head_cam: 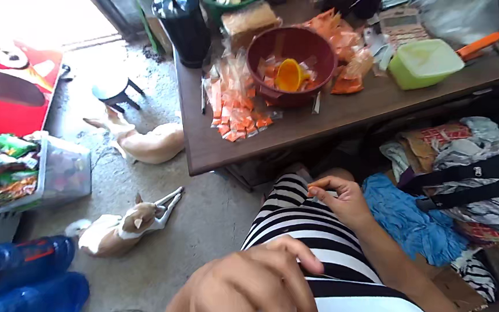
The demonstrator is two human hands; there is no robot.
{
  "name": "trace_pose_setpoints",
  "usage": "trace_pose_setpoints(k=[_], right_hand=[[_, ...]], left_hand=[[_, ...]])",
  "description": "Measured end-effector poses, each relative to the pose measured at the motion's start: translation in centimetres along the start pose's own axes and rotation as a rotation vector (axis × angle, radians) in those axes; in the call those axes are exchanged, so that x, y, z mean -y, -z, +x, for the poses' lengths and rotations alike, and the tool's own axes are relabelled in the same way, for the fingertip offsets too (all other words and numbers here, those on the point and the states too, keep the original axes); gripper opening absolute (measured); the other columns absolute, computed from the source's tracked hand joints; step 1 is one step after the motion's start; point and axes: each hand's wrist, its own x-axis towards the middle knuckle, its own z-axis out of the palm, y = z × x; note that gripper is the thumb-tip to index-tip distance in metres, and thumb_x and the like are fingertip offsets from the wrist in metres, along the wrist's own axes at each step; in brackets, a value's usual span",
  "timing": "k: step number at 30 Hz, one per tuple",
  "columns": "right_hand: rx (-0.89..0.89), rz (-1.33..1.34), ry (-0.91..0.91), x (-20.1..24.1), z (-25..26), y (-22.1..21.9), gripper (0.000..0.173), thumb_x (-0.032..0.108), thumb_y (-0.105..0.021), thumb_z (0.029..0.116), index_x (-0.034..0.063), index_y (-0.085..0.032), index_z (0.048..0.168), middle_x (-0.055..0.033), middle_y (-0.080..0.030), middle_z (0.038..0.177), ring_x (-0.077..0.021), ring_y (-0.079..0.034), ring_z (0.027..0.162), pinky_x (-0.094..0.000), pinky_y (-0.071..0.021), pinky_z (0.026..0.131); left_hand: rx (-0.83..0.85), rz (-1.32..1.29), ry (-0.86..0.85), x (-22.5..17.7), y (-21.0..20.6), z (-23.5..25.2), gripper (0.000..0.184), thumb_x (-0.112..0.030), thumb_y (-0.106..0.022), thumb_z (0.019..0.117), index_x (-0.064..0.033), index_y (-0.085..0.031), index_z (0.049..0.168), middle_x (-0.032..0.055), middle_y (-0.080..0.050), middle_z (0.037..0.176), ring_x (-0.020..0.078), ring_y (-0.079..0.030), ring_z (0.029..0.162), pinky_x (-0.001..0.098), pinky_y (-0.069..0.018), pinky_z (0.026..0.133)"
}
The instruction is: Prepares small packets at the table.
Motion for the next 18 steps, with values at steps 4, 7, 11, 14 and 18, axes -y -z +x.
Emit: trace_pose_setpoints(k=[4, 7, 11, 14, 18], right_hand=[[0.010, 0.016, -0.009, -0.2, 0.5, -0.3, 0.013, 0.014, -0.068, 0.0959, 0.0048, -0.075, 0.101, 0.0036, -0.075, 0.093, -0.0015, -0.069, 0.088, -0.0210, -0.0576, 0.087], [0.012, 0.016, -0.023, -0.6, 0.9, -0.3, 0.013, 0.015, -0.068, 0.0961, 0.0051, -0.076, 0.101, 0.0032, -0.075, 0.092, -0.0019, -0.069, 0.088, -0.0208, -0.0576, 0.086], [0.020, 0.025, -0.039, -1.0, 1.2, -0.3, 0.013, 0.016, -0.069, 0.0957, 0.0055, -0.076, 0.099, 0.0039, -0.075, 0.092, -0.0011, -0.069, 0.088, -0.0199, -0.0573, 0.086], [0.037, -0.009, 0.104, -0.9, 1.3, -0.4, 0.017, 0.021, -0.070, 0.0957, 0.0089, -0.076, 0.107, 0.0044, -0.074, 0.093, -0.0013, -0.068, 0.089, -0.0211, -0.0563, 0.088], [0.159, -0.232, 0.467, 0.0, 1.5, -0.8, 0.049, 0.029, -0.062, 0.1034, 0.0186, -0.045, 0.148, 0.0025, -0.068, 0.088, -0.0062, -0.063, 0.082, -0.0217, -0.0494, 0.086]], left_hand=[[-0.172, 0.041, 0.025, 4.4, 3.6, -0.5, 0.052, -0.066, -0.055, 0.0941, -0.0188, -0.071, 0.107, -0.0059, -0.072, 0.106, 0.0125, -0.067, 0.111, 0.0423, -0.0467, 0.111], [-0.343, -0.306, 0.053, 7.5, 5.1, -0.8, 0.068, -0.069, -0.055, 0.0898, -0.0165, -0.068, 0.131, 0.0057, -0.069, 0.129, 0.0257, -0.062, 0.126, 0.0495, -0.0453, 0.112], [-0.471, -0.766, 0.067, 9.8, 6.5, -1.4, 0.066, -0.067, -0.047, 0.0937, -0.0136, -0.074, 0.122, 0.0015, -0.074, 0.090, 0.0244, -0.071, 0.101, 0.0634, -0.0346, 0.116], [-0.433, -0.807, 0.014, 10.8, 7.1, -1.9, 0.063, -0.064, -0.042, 0.0996, -0.0117, -0.073, 0.084, -0.0052, -0.065, 0.063, 0.0166, -0.072, 0.079, 0.0577, -0.0348, 0.119], [-0.412, -0.766, 0.031, 10.9, 7.5, -2.3, 0.068, -0.066, -0.041, 0.0985, -0.0095, -0.070, 0.074, -0.0046, -0.063, 0.061, 0.0156, -0.072, 0.078, 0.0546, -0.0327, 0.121]])
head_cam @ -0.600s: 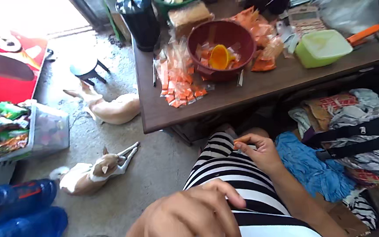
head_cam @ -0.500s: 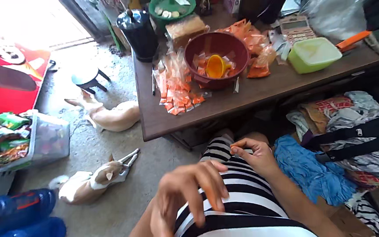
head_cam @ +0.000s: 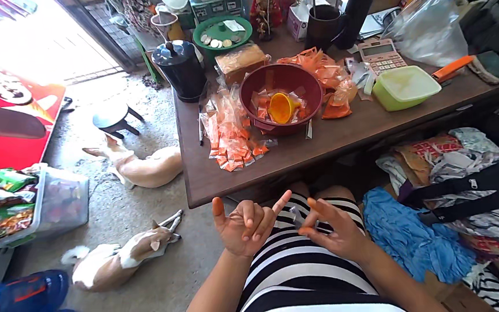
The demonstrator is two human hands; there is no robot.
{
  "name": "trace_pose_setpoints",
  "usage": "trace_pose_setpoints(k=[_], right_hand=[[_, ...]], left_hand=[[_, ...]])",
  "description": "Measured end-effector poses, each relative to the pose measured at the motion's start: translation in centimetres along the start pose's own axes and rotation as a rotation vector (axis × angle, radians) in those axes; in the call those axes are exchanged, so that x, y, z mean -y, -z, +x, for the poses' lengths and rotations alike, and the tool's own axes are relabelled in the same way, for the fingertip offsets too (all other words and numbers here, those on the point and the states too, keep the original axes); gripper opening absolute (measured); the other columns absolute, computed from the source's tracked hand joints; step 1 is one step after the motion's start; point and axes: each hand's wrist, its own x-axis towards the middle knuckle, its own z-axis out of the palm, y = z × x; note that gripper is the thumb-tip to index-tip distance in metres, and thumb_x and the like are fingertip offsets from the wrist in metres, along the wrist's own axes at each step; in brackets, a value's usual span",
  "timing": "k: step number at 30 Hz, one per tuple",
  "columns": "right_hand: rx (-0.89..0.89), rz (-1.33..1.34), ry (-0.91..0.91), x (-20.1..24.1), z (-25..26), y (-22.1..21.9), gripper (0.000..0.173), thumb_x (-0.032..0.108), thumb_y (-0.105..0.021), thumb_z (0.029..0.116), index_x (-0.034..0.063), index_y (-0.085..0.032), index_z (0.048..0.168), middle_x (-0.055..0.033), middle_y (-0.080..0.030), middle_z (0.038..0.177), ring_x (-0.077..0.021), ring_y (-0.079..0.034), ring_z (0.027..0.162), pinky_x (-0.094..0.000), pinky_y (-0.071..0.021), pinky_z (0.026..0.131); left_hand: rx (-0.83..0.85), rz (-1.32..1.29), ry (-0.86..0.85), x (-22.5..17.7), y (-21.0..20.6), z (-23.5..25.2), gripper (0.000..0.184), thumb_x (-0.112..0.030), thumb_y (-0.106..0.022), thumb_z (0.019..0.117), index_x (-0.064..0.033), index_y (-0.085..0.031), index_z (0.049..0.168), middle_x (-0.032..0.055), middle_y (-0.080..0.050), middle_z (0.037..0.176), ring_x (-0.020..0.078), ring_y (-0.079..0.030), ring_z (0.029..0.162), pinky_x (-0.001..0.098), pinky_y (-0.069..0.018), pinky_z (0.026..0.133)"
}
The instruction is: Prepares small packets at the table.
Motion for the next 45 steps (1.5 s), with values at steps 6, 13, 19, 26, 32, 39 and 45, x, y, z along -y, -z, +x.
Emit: trace_pose_setpoints(k=[6, 13, 19, 26, 32, 39, 45], right_hand=[[0.173, -0.277, 0.037, -0.3, 0.5, -1.2, 0.048, 0.026, -0.056, 0.1055, 0.0090, -0.048, 0.150, -0.0014, -0.067, 0.080, -0.0136, -0.062, 0.073, -0.0287, -0.0494, 0.081], [0.068, -0.377, 0.095, 0.0, 1.3, -1.4, 0.038, 0.025, -0.054, 0.1065, 0.0130, -0.053, 0.143, -0.0032, -0.067, 0.081, -0.0166, -0.063, 0.073, -0.0306, -0.0510, 0.079], [0.074, -0.304, 0.116, 0.4, 1.1, -1.6, 0.037, 0.023, -0.056, 0.1060, 0.0113, -0.053, 0.141, -0.0037, -0.067, 0.082, -0.0161, -0.064, 0.076, -0.0296, -0.0509, 0.082], [0.083, -0.347, 0.091, 0.4, 0.9, -1.6, 0.041, 0.023, -0.056, 0.1054, 0.0092, -0.052, 0.144, -0.0029, -0.069, 0.083, -0.0155, -0.064, 0.075, -0.0290, -0.0514, 0.079], [0.101, -0.431, 0.060, 0.6, 0.8, -1.8, 0.039, 0.021, -0.056, 0.1045, 0.0106, -0.056, 0.142, -0.0035, -0.070, 0.085, -0.0172, -0.066, 0.075, -0.0307, -0.0531, 0.075], [0.287, -0.332, 0.178, 1.2, 0.2, -1.6, 0.038, 0.017, -0.055, 0.1061, 0.0210, -0.055, 0.144, -0.0046, -0.065, 0.079, -0.0201, -0.065, 0.073, -0.0348, -0.0530, 0.079], [0.344, -0.242, 0.206, 1.9, 0.3, -1.8, 0.043, 0.006, -0.054, 0.1042, 0.0259, -0.057, 0.143, -0.0097, -0.065, 0.087, -0.0232, -0.068, 0.086, -0.0392, -0.0515, 0.101]], left_hand=[[-0.024, 0.023, 0.027, -0.2, 0.1, -0.2, 0.067, -0.069, -0.043, 0.0964, -0.0114, -0.071, 0.077, -0.0065, -0.063, 0.062, 0.0134, -0.071, 0.076, 0.0513, -0.0370, 0.118], [0.007, 0.160, 0.010, 0.0, 1.0, -0.4, 0.071, -0.070, -0.039, 0.0974, -0.0117, -0.073, 0.075, -0.0032, -0.072, 0.075, 0.0188, -0.073, 0.096, 0.0513, -0.0291, 0.124], [0.001, 0.272, 0.056, -0.1, 1.3, -0.3, 0.084, -0.075, -0.032, 0.0953, -0.0051, -0.078, 0.087, 0.0154, -0.072, 0.123, 0.0345, -0.053, 0.138, 0.0467, -0.0239, 0.126], [0.060, 0.342, 0.090, 0.2, 1.4, -0.5, 0.053, -0.046, -0.046, 0.1019, -0.0040, -0.077, 0.112, 0.0229, -0.059, 0.143, 0.0361, -0.047, 0.143, 0.0459, -0.0330, 0.121], [0.056, 0.890, 0.093, 1.0, 0.9, -0.4, 0.042, -0.008, -0.037, 0.1065, -0.0037, -0.062, 0.140, 0.0164, -0.050, 0.154, 0.0280, -0.043, 0.146, 0.0430, -0.0356, 0.121], [-0.017, 1.374, -0.068, 1.2, 0.7, -0.5, 0.087, -0.049, -0.055, 0.1031, -0.0337, 0.003, 0.166, -0.0024, -0.014, 0.173, 0.0249, -0.017, 0.158, 0.0489, -0.0167, 0.129], [0.074, 1.312, 0.076, 2.3, -0.3, -1.6, 0.084, -0.069, -0.025, 0.1020, -0.0258, 0.009, 0.166, -0.0001, 0.004, 0.174, 0.0203, 0.004, 0.159, 0.0461, -0.0009, 0.130]])
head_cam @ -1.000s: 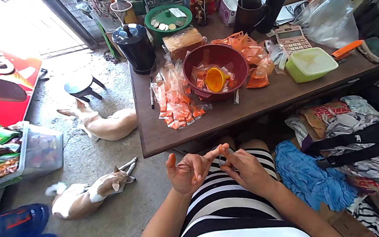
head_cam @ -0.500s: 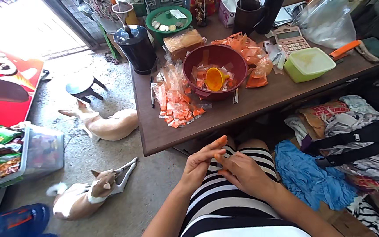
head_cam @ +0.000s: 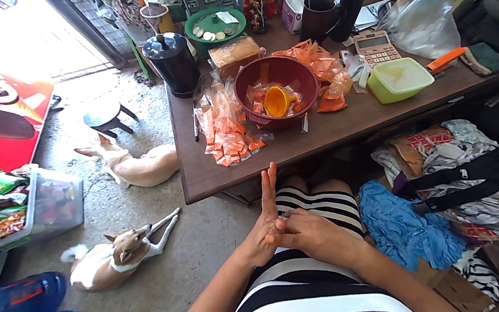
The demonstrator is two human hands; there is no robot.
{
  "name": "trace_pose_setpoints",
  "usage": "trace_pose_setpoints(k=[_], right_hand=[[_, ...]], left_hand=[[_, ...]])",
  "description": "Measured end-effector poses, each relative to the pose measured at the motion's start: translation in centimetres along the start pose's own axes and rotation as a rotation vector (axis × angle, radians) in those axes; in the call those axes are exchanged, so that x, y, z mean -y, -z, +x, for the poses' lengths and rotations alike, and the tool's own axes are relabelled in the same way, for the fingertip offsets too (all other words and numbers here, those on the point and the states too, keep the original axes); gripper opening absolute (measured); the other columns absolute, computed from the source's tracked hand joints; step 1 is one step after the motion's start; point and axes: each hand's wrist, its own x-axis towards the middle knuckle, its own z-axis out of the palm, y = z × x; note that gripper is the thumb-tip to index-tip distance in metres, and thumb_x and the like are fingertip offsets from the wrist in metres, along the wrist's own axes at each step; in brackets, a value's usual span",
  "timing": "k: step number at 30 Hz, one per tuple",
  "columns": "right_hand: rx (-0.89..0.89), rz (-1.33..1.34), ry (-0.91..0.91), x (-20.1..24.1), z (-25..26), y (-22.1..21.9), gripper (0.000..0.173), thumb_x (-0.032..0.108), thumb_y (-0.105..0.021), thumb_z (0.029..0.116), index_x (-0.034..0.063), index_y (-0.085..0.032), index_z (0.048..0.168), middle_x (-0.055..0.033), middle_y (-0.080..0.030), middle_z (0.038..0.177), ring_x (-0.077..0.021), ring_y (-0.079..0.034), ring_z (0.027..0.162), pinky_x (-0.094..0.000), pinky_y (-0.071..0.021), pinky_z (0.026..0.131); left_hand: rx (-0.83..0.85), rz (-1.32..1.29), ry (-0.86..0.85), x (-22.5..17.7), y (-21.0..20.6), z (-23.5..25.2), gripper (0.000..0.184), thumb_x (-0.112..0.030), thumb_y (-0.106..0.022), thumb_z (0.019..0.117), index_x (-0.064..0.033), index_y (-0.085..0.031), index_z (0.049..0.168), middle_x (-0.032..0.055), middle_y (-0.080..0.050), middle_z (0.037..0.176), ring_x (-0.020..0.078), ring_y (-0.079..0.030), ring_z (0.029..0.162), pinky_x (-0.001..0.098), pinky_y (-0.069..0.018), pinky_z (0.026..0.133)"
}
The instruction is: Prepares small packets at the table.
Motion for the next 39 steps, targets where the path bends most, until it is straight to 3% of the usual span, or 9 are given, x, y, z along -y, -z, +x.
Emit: trace_pose_setpoints(k=[2, 5, 9, 15, 19, 24, 30, 35, 39], right_hand=[[-0.023, -0.010, 0.002, 0.1, 0.0, -0.2, 0.044, 0.005, -0.054, 0.1041, 0.0261, -0.057, 0.143, -0.0102, -0.063, 0.083, -0.0226, -0.068, 0.081, -0.0426, -0.0464, 0.110], [-0.075, -0.091, 0.001, 0.5, 0.0, 0.0, 0.043, 0.010, -0.051, 0.1068, 0.0281, -0.054, 0.146, -0.0089, -0.058, 0.083, -0.0202, -0.064, 0.078, -0.0511, -0.0292, 0.122], [-0.180, -0.241, -0.017, 0.6, -0.3, 0.1, 0.038, 0.014, -0.048, 0.1085, 0.0263, -0.052, 0.144, -0.0061, -0.052, 0.084, -0.0183, -0.059, 0.079, -0.0562, -0.0170, 0.123], [-0.359, -0.284, -0.057, 0.1, -0.6, 0.0, 0.037, 0.015, -0.048, 0.1089, 0.0233, -0.047, 0.145, -0.0058, -0.052, 0.088, -0.0165, -0.060, 0.084, -0.0544, -0.0130, 0.125], [-0.396, -0.283, -0.075, -0.1, -0.5, 0.0, 0.036, 0.016, -0.049, 0.1084, 0.0209, -0.046, 0.144, -0.0060, -0.052, 0.087, -0.0164, -0.060, 0.083, -0.0529, -0.0151, 0.124], [-0.416, -0.294, -0.083, -0.3, -0.4, -0.1, 0.033, 0.016, -0.051, 0.1078, 0.0192, -0.048, 0.141, -0.0061, -0.052, 0.086, -0.0160, -0.060, 0.081, -0.0518, -0.0174, 0.124], [-0.434, -0.265, -0.073, -0.3, -0.2, -0.2, 0.027, 0.018, -0.051, 0.1080, 0.0177, -0.049, 0.135, -0.0059, -0.054, 0.087, -0.0149, -0.061, 0.084, -0.0522, -0.0169, 0.124], [-0.476, -0.240, -0.060, -0.6, -0.1, -0.3, 0.014, 0.020, -0.049, 0.1089, 0.0134, -0.050, 0.122, -0.0054, -0.056, 0.088, -0.0123, -0.063, 0.085, -0.0512, -0.0130, 0.125], [-0.484, -0.238, -0.050, -0.8, 0.0, -0.4, 0.016, 0.020, -0.050, 0.1085, 0.0137, -0.050, 0.123, -0.0051, -0.057, 0.089, -0.0122, -0.063, 0.087, -0.0511, -0.0141, 0.125]], left_hand=[[0.010, 0.013, 0.032, -0.3, 0.1, -0.2, 0.092, -0.073, -0.022, 0.1000, -0.0163, 0.007, 0.166, 0.0064, 0.002, 0.174, 0.0210, 0.003, 0.159, 0.0465, -0.0012, 0.129], [-0.032, 0.075, 0.061, -0.6, 0.1, -0.2, 0.095, -0.075, -0.023, 0.0987, -0.0126, 0.002, 0.166, 0.0085, -0.003, 0.173, 0.0218, 0.000, 0.160, 0.0481, -0.0007, 0.129], [-0.139, 0.090, 0.108, -1.2, 0.1, 0.2, 0.101, -0.074, -0.026, 0.0997, 0.0016, -0.004, 0.163, 0.0173, -0.018, 0.170, 0.0246, -0.014, 0.158, 0.0445, -0.0138, 0.129], [-0.133, 0.042, 0.070, -0.1, 1.1, 0.1, 0.094, -0.072, -0.022, 0.1012, 0.0018, -0.026, 0.159, 0.0193, -0.029, 0.165, 0.0287, -0.025, 0.155, 0.0468, -0.0210, 0.127], [-0.121, -0.128, 0.057, 0.1, 1.3, 0.1, 0.097, -0.076, -0.019, 0.0982, -0.0027, -0.027, 0.161, 0.0167, -0.031, 0.166, 0.0300, -0.025, 0.156, 0.0481, -0.0204, 0.127], [-0.107, -0.520, 0.027, 0.1, 1.7, 0.3, 0.097, -0.080, -0.027, 0.0935, -0.0144, -0.025, 0.164, 0.0128, -0.031, 0.166, 0.0310, -0.024, 0.156, 0.0470, -0.0187, 0.127], [-0.123, -0.280, 0.119, 1.0, 1.9, 0.1, 0.098, -0.077, -0.018, 0.0977, 0.0008, -0.038, 0.154, 0.0184, -0.038, 0.162, 0.0299, -0.031, 0.152, 0.0456, -0.0254, 0.124], [-0.103, -0.323, 0.209, 1.1, 2.1, 0.2, 0.103, -0.078, -0.012, 0.0973, 0.0045, -0.051, 0.145, 0.0189, -0.047, 0.155, 0.0279, -0.039, 0.148, 0.0430, -0.0276, 0.123], [-0.064, -0.303, 0.223, 1.3, 2.1, 0.3, 0.097, -0.073, -0.012, 0.1006, 0.0031, -0.060, 0.137, 0.0165, -0.057, 0.146, 0.0243, -0.047, 0.142, 0.0408, -0.0310, 0.121]])
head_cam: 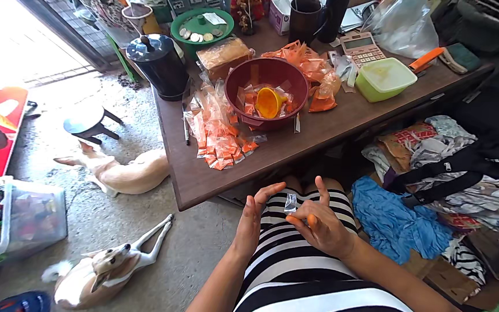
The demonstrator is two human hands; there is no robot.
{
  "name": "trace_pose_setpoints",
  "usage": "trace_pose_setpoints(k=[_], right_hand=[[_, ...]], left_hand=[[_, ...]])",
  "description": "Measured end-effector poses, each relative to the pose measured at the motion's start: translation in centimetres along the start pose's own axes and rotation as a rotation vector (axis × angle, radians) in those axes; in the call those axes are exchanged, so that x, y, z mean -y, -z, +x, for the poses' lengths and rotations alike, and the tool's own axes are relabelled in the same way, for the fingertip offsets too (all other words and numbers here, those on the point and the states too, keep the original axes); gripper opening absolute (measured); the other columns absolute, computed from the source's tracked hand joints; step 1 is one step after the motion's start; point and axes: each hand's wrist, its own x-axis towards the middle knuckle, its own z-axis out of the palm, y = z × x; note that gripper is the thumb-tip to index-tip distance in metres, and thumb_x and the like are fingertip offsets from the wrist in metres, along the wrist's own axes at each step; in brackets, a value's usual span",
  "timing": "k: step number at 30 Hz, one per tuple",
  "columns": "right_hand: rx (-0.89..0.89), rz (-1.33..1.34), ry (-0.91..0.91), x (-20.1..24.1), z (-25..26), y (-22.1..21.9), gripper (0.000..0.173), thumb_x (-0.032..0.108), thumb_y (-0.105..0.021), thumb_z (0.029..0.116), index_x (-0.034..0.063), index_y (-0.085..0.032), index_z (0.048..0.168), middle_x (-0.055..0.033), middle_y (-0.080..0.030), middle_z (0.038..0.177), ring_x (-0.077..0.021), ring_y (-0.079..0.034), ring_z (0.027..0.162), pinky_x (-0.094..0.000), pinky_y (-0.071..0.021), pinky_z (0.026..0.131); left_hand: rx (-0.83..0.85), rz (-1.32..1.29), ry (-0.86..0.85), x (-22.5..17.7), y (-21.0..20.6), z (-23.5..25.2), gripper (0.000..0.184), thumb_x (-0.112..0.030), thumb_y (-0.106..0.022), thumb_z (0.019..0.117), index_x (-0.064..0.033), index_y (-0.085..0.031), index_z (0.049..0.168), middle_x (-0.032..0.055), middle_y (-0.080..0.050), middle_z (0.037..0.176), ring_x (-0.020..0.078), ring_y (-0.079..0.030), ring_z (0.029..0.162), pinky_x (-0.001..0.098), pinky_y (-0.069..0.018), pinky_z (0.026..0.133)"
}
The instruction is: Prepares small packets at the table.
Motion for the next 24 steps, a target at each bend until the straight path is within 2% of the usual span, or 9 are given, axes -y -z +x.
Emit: trace_pose_setpoints(k=[5, 7, 9, 10, 13, 15, 17, 20, 24], right_hand=[[0.026, 0.028, 0.011, -0.1, 0.1, -0.2, 0.022, 0.017, -0.052, 0.1076, 0.0145, -0.049, 0.129, -0.0048, -0.058, 0.089, -0.0123, -0.063, 0.087, -0.0502, -0.0142, 0.126], [0.031, 0.029, 0.014, -0.2, 0.1, -0.4, 0.025, 0.016, -0.053, 0.1072, 0.0146, -0.048, 0.131, -0.0048, -0.059, 0.089, -0.0125, -0.063, 0.087, -0.0505, -0.0146, 0.126], [0.031, 0.026, 0.016, -0.2, 0.1, -0.4, 0.025, 0.016, -0.053, 0.1070, 0.0141, -0.049, 0.131, -0.0053, -0.058, 0.088, -0.0132, -0.063, 0.085, -0.0510, -0.0151, 0.125], [0.035, 0.025, 0.015, -0.2, 0.2, -0.4, 0.025, 0.016, -0.053, 0.1069, 0.0144, -0.049, 0.132, -0.0054, -0.058, 0.088, -0.0134, -0.063, 0.084, -0.0507, -0.0162, 0.125], [0.072, 0.061, 0.031, -0.2, 0.4, -0.4, 0.030, 0.014, -0.054, 0.1064, 0.0144, -0.050, 0.136, -0.0063, -0.056, 0.084, -0.0154, -0.061, 0.080, -0.0481, -0.0231, 0.124], [0.125, 0.083, 0.055, -0.2, 0.3, -0.5, 0.035, 0.013, -0.055, 0.1059, 0.0124, -0.050, 0.140, -0.0069, -0.054, 0.080, -0.0174, -0.060, 0.076, -0.0463, -0.0279, 0.122], [0.181, 0.072, 0.044, 0.0, 0.2, -0.7, 0.037, 0.012, -0.055, 0.1057, 0.0081, -0.048, 0.141, -0.0065, -0.060, 0.078, -0.0171, -0.064, 0.075, -0.0449, -0.0319, 0.121], [0.298, -0.010, -0.029, -0.1, 0.2, -1.0, 0.041, 0.013, -0.054, 0.1060, 0.0035, -0.048, 0.146, -0.0055, -0.066, 0.080, -0.0169, -0.067, 0.076, -0.0478, -0.0331, 0.119], [0.401, -0.071, -0.100, -0.5, 0.0, -1.4, 0.045, 0.016, -0.052, 0.1068, 0.0039, -0.047, 0.150, -0.0053, -0.071, 0.086, -0.0184, -0.070, 0.079, -0.0529, -0.0352, 0.117]], left_hand=[[-0.006, -0.001, 0.059, 0.0, -0.3, -0.1, 0.081, -0.065, -0.024, 0.1048, -0.0009, -0.070, 0.122, 0.0102, -0.070, 0.126, 0.0176, -0.062, 0.124, 0.0371, -0.0447, 0.111], [-0.010, 0.004, 0.074, 0.0, -0.4, -0.1, 0.078, -0.064, -0.025, 0.1053, -0.0022, -0.070, 0.121, 0.0083, -0.071, 0.123, 0.0162, -0.063, 0.122, 0.0364, -0.0455, 0.110], [-0.008, -0.039, 0.031, 0.0, -0.5, 0.1, 0.083, -0.068, -0.021, 0.1034, -0.0030, -0.068, 0.126, 0.0090, -0.070, 0.127, 0.0171, -0.063, 0.122, 0.0368, -0.0461, 0.109], [-0.009, -0.110, -0.009, 0.1, -0.5, 0.3, 0.086, -0.071, -0.021, 0.1016, -0.0026, -0.063, 0.134, 0.0118, -0.066, 0.134, 0.0207, -0.062, 0.125, 0.0389, -0.0463, 0.109], [-0.056, -0.444, -0.108, 0.0, -0.3, 0.6, 0.087, -0.076, -0.037, 0.0953, -0.0093, -0.050, 0.150, 0.0192, -0.043, 0.157, 0.0367, -0.048, 0.140, 0.0508, -0.0412, 0.115], [-0.111, -0.614, -0.149, -0.5, -0.1, 0.7, 0.084, -0.073, -0.048, 0.0913, -0.0135, -0.051, 0.149, 0.0167, -0.039, 0.160, 0.0380, -0.040, 0.147, 0.0568, -0.0361, 0.116], [-0.134, -0.704, -0.196, -1.1, 0.1, 0.7, 0.081, -0.069, -0.055, 0.0894, -0.0134, -0.054, 0.148, 0.0159, -0.039, 0.161, 0.0383, -0.036, 0.149, 0.0605, -0.0333, 0.117], [-0.123, -0.767, -0.237, -1.8, 0.3, 0.7, 0.081, -0.066, -0.059, 0.0880, -0.0117, -0.053, 0.148, 0.0158, -0.039, 0.161, 0.0385, -0.036, 0.149, 0.0613, -0.0361, 0.115], [-0.119, -0.766, -0.228, -1.8, 0.2, 0.5, 0.082, -0.066, -0.059, 0.0872, -0.0132, -0.053, 0.149, 0.0159, -0.037, 0.162, 0.0393, -0.036, 0.149, 0.0599, -0.0374, 0.115]])
